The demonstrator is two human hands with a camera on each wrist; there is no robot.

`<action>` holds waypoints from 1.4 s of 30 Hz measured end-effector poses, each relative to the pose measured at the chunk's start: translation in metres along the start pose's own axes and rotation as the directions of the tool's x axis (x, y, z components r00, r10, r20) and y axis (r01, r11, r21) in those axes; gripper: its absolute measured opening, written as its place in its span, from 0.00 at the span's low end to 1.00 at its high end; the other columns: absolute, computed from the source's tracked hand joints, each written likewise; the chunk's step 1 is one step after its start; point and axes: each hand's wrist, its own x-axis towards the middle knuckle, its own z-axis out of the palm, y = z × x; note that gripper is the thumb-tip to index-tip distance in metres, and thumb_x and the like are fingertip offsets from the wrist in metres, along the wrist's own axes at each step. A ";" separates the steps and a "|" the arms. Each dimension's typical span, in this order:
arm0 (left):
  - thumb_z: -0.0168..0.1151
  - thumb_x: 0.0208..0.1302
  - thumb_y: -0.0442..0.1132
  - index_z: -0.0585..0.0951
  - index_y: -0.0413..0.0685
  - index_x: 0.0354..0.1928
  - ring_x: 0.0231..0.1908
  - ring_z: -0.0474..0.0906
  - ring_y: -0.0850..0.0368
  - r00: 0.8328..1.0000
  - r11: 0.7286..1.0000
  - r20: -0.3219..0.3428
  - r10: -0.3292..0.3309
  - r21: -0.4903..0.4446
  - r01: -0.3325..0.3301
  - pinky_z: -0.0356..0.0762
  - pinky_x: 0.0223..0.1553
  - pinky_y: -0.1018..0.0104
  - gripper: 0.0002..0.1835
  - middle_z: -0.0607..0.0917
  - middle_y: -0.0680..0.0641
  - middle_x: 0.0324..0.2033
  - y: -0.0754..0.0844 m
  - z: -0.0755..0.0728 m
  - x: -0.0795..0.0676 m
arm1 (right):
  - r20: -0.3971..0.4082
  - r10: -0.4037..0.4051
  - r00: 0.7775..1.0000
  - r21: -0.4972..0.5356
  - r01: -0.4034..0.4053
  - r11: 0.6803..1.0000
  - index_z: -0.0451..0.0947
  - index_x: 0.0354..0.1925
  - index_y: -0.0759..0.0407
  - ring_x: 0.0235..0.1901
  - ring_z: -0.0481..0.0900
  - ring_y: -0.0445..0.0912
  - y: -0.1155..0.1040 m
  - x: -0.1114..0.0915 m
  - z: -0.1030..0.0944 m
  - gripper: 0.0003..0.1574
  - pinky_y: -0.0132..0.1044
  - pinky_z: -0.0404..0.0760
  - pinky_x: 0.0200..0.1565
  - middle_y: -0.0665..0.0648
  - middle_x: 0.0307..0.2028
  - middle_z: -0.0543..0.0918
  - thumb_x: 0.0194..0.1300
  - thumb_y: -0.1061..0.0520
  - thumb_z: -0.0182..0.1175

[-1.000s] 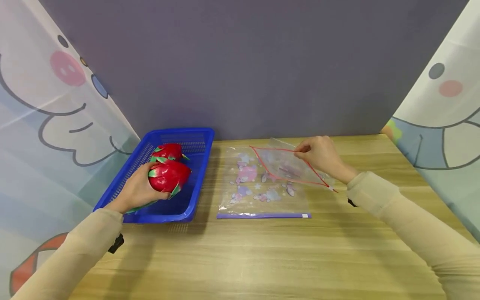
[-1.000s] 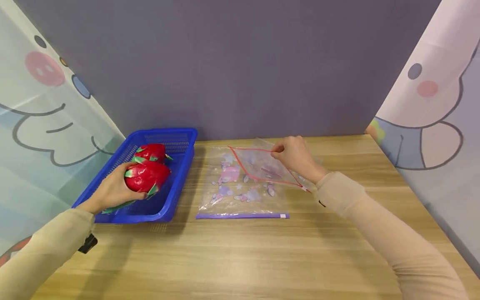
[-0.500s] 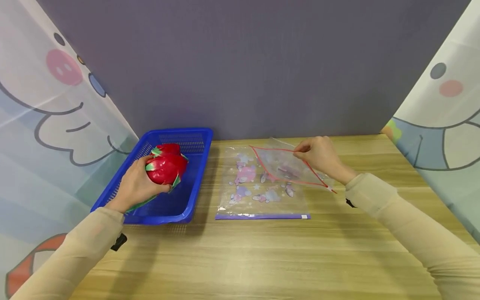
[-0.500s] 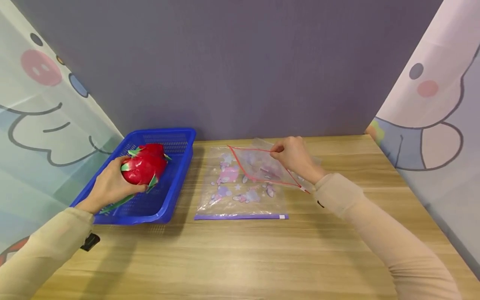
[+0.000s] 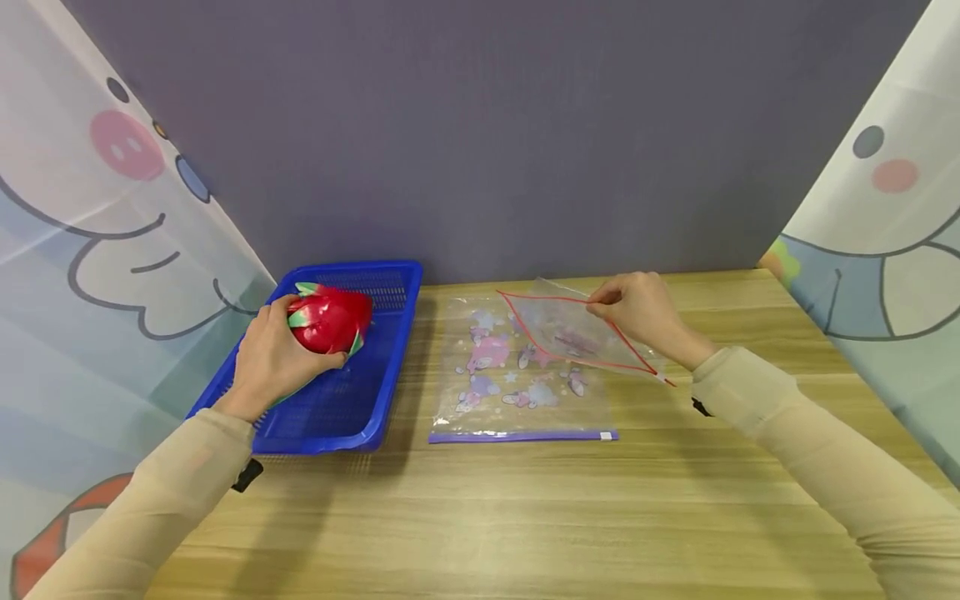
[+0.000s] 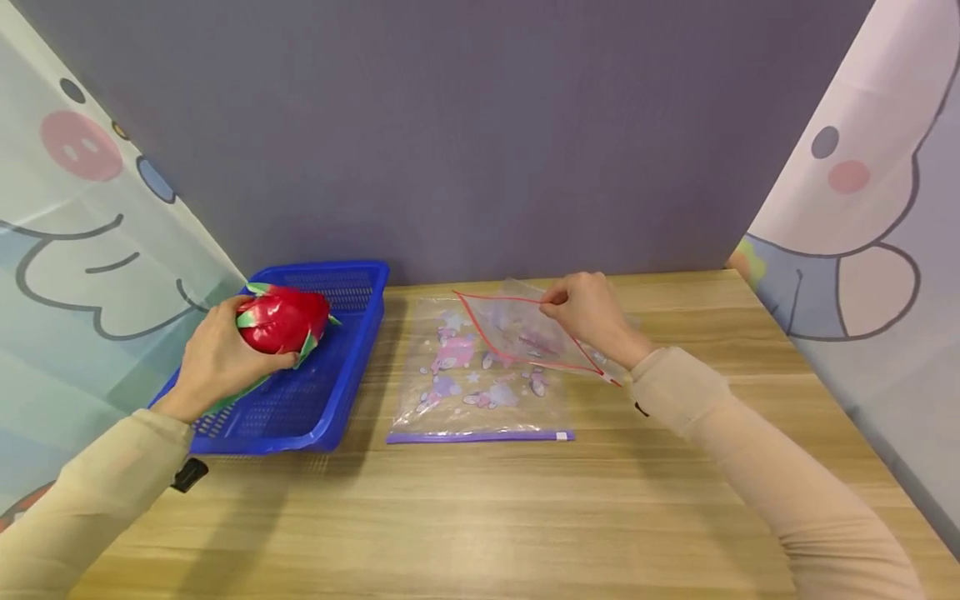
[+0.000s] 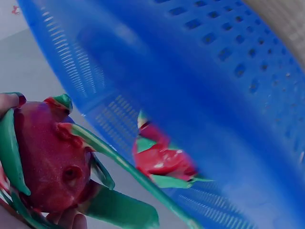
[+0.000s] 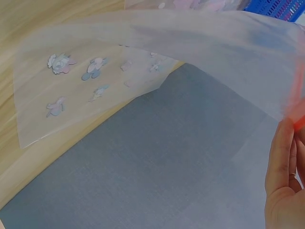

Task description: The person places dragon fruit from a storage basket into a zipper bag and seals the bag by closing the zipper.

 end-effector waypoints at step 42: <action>0.72 0.32 0.54 0.61 0.44 0.62 0.50 0.69 0.46 0.966 0.964 0.084 0.246 -0.121 -0.235 0.76 0.45 0.46 0.52 0.72 0.43 0.50 0.099 0.020 0.004 | -0.009 -0.039 0.999 0.039 0.039 0.998 0.85 0.27 0.61 0.22 0.81 0.46 -0.008 -0.001 0.009 0.03 0.36 0.75 0.27 0.58 0.24 0.86 0.51 0.61 0.67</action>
